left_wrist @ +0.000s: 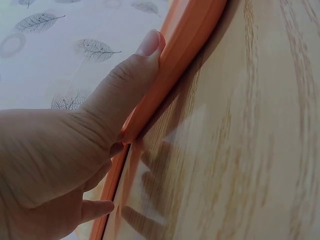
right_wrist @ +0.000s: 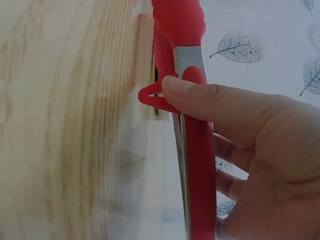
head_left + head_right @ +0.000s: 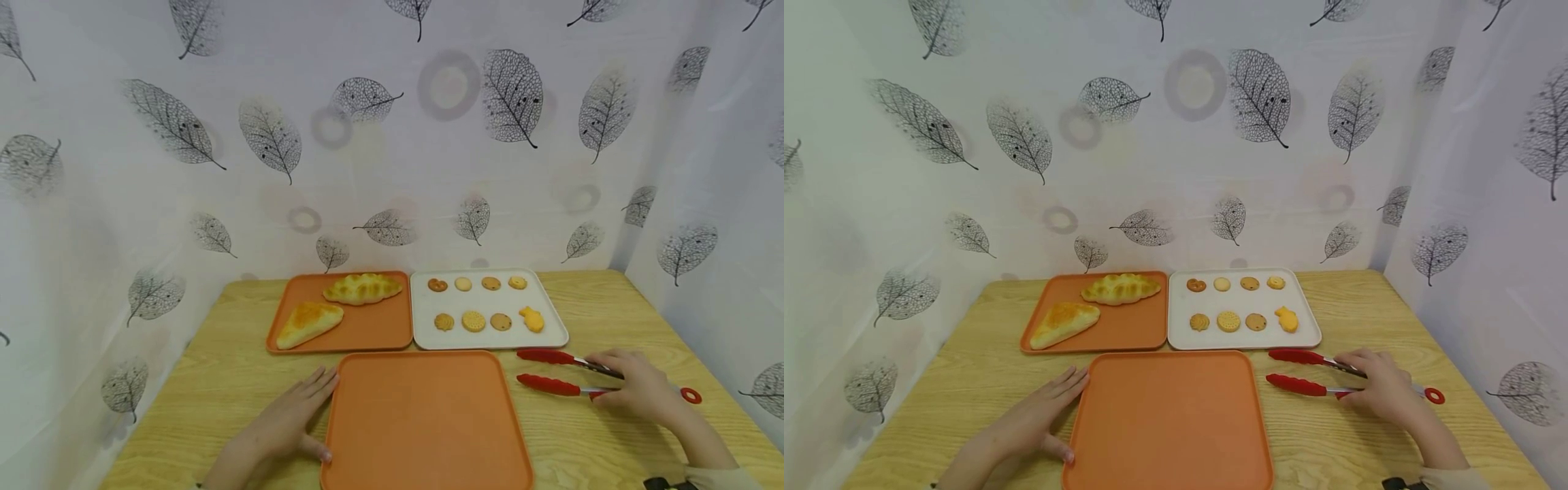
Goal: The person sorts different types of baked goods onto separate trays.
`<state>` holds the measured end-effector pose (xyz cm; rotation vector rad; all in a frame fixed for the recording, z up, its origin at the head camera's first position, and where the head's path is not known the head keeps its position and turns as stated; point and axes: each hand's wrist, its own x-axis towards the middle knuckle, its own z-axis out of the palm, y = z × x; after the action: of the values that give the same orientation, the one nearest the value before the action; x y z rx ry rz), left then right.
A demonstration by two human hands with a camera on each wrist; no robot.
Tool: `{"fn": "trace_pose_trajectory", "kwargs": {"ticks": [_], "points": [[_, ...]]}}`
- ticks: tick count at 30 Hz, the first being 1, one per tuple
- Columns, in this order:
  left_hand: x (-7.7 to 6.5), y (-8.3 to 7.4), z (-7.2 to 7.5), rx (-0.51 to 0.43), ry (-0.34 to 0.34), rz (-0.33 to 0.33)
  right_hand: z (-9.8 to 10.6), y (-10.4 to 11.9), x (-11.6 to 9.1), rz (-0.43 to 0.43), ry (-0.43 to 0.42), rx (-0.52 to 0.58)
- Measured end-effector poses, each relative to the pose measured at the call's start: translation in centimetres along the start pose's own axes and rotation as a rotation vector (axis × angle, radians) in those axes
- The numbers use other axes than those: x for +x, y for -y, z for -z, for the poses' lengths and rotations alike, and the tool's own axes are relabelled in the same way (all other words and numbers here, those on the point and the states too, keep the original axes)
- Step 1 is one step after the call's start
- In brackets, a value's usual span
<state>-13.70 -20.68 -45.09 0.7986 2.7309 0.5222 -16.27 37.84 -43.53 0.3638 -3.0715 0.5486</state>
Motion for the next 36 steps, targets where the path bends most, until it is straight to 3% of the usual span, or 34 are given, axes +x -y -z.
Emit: {"fn": "trace_pose_trajectory", "kwargs": {"ticks": [11,23,27,36], "points": [[0.0,0.0,-0.1,-0.006,0.004,0.005,0.4,-0.6,0.3,-0.02,0.085,-0.027],[0.1,0.0,-0.1,-0.011,0.007,0.007,0.5,-2.8,0.2,0.103,0.192,0.069],[0.2,0.1,-0.2,-0.01,-0.001,0.002,0.4,-3.5,0.0,0.141,0.182,0.112],[0.1,-0.1,0.2,-0.019,-0.001,0.002,-0.3,-4.4,-0.5,0.317,0.091,0.175]]}}
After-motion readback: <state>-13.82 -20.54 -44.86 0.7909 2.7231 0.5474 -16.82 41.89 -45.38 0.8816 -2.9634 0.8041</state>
